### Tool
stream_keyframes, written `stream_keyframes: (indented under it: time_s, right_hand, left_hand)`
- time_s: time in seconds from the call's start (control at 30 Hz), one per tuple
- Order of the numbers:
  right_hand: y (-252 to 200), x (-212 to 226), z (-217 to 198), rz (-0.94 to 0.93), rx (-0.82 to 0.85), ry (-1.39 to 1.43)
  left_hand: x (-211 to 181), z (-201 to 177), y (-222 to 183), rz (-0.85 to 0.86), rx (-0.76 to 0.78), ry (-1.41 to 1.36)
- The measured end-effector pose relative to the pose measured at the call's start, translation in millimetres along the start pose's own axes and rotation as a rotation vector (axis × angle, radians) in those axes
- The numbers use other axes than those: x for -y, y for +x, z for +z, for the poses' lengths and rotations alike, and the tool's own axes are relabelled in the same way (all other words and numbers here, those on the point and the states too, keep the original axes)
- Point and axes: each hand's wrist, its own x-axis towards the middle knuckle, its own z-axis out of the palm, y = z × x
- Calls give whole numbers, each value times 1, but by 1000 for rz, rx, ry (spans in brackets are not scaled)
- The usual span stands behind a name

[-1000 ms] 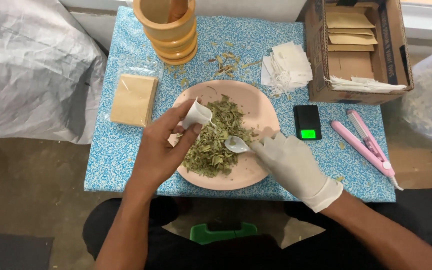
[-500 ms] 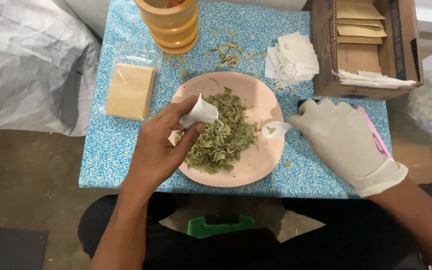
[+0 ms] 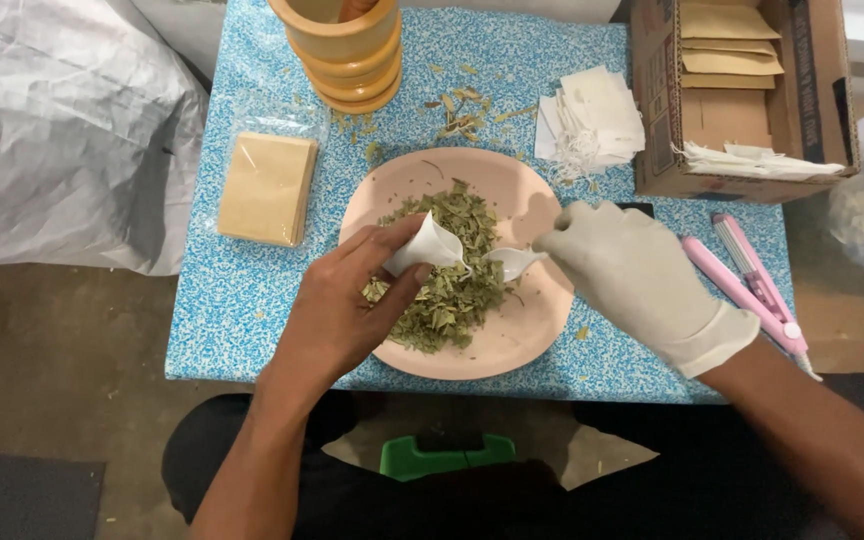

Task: Manually filling tea bags with loose leaves, weighing them on a digital scale, and sealing them with a handheld heat sealer.

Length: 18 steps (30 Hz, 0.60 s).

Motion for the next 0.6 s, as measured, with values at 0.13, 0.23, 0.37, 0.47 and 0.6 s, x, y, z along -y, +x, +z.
stream_keyframes:
  time_s: [0.13, 0.23, 0.37, 0.47, 0.6]
  right_hand:
    - [-6, -16, -11, 56, 69, 297]
    - [-8, -25, -27, 103, 83, 362]
    - [-15, -38, -58, 109, 59, 336]
    - [-20, -41, -82, 106, 43, 345]
    - [-23, -36, -102, 71, 16, 354]
  left_hand:
    - [-4, 4, 2, 14, 10, 26]
    - [-9, 5, 2, -54, 30, 16]
    - [-10, 11, 4, -24, 62, 0]
    - [-11, 18, 4, -26, 99, -15]
    - [-14, 26, 3, -11, 143, -60]
